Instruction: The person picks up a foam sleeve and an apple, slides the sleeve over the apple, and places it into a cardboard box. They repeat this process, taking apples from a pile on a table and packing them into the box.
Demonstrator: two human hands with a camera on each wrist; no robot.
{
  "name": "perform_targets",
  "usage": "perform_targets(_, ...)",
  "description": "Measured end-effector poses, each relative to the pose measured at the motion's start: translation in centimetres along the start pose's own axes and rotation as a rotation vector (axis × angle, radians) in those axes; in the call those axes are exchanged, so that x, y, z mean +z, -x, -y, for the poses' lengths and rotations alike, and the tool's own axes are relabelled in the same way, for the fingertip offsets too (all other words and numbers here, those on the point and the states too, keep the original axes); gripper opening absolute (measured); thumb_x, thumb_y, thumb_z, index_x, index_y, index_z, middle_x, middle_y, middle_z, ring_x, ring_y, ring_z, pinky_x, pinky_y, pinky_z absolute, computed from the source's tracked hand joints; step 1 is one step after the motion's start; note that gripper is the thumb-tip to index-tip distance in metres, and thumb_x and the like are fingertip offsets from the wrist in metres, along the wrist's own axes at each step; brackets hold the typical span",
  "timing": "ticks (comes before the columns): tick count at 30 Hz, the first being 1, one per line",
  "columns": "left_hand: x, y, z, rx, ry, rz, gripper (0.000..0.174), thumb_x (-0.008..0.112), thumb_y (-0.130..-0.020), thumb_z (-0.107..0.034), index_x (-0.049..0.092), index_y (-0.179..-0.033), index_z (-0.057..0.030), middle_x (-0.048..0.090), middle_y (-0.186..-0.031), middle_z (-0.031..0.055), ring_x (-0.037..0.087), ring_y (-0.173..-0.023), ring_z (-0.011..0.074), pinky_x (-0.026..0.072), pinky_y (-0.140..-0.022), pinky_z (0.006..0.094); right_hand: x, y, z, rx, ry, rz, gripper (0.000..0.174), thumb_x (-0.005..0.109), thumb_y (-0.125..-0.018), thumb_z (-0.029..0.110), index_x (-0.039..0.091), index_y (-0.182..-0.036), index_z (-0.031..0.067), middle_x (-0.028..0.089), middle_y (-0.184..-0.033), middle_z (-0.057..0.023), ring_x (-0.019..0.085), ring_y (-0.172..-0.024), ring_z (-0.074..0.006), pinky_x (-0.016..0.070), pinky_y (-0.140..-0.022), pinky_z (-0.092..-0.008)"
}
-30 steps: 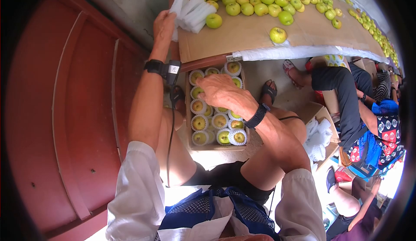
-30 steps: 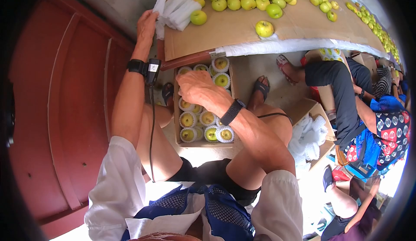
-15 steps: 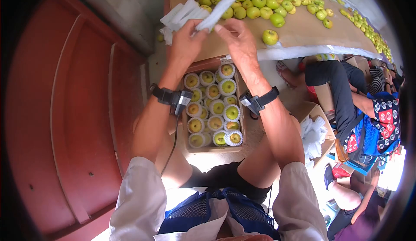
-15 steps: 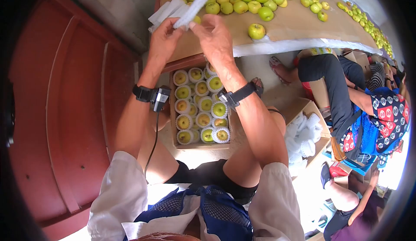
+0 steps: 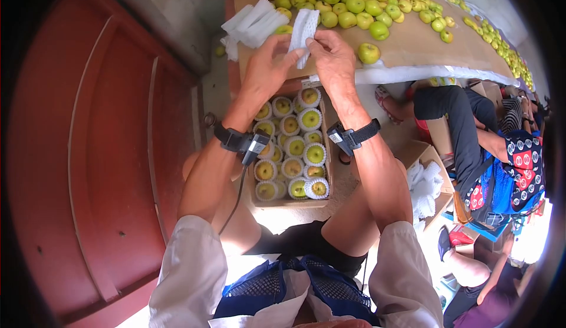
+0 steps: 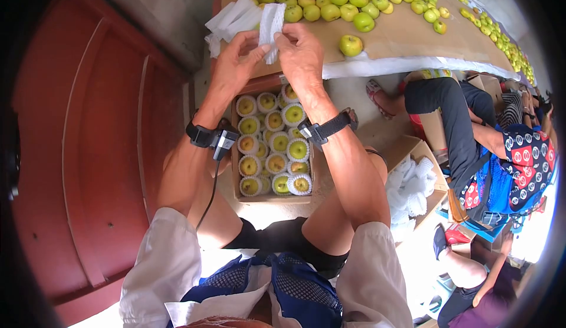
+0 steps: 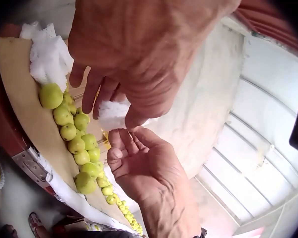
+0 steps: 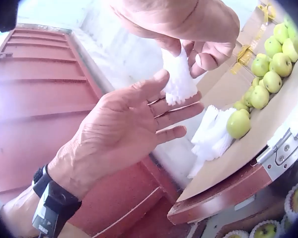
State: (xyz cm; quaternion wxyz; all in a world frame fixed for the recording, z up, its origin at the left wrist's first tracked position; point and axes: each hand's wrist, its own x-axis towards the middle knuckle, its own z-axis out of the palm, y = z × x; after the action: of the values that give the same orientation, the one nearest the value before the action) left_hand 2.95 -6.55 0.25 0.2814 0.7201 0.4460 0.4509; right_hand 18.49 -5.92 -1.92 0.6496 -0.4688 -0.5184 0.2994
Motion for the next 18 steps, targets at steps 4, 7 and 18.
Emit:
perform_targets(4,-0.1,-0.9,0.4,-0.085,0.064,-0.045,0.029,0.067,-0.098,-0.018,0.065,-0.122,-0.0015,0.071,-0.115,0.0086,0.064,-0.109,0.0157,0.0509,-0.093,0.0321,0.4,-0.1,-0.2,0.001,0.032,0.068,0.028,0.068,-0.093,0.017,0.069,-0.112,-0.0037,0.074,-0.097,-0.015,0.069,-0.089,-0.021,0.0539,-0.082,-0.0347)
perform_targets(7,-0.3,-1.2,0.8,-0.163,0.241,-0.04,0.026,0.067,-0.099,-0.02,0.066,-0.119,-0.0035,0.072,-0.109,0.0051,0.064,-0.103,0.0119,0.0499,-0.091,0.0299,-0.1,0.3,0.3,0.017,-0.001,0.113,0.029,0.067,-0.094,0.017,0.069,-0.113,-0.0039,0.073,-0.098,-0.0144,0.068,-0.091,-0.0201,0.0527,-0.084,-0.0335)
perform_targets(18,-1.1,-0.8,0.8,-0.315,0.895,0.072,0.027,0.062,-0.101,-0.021,0.065,-0.118,-0.0013,0.068,-0.118,0.0054,0.063,-0.108,0.0152,0.0469,-0.097,0.0326,-1.3,0.7,1.6,0.16,-0.063,0.14,0.033,0.064,-0.096,0.018,0.067,-0.118,-0.0054,0.071,-0.103,-0.0105,0.064,-0.095,-0.018,0.0495,-0.088,-0.0311)
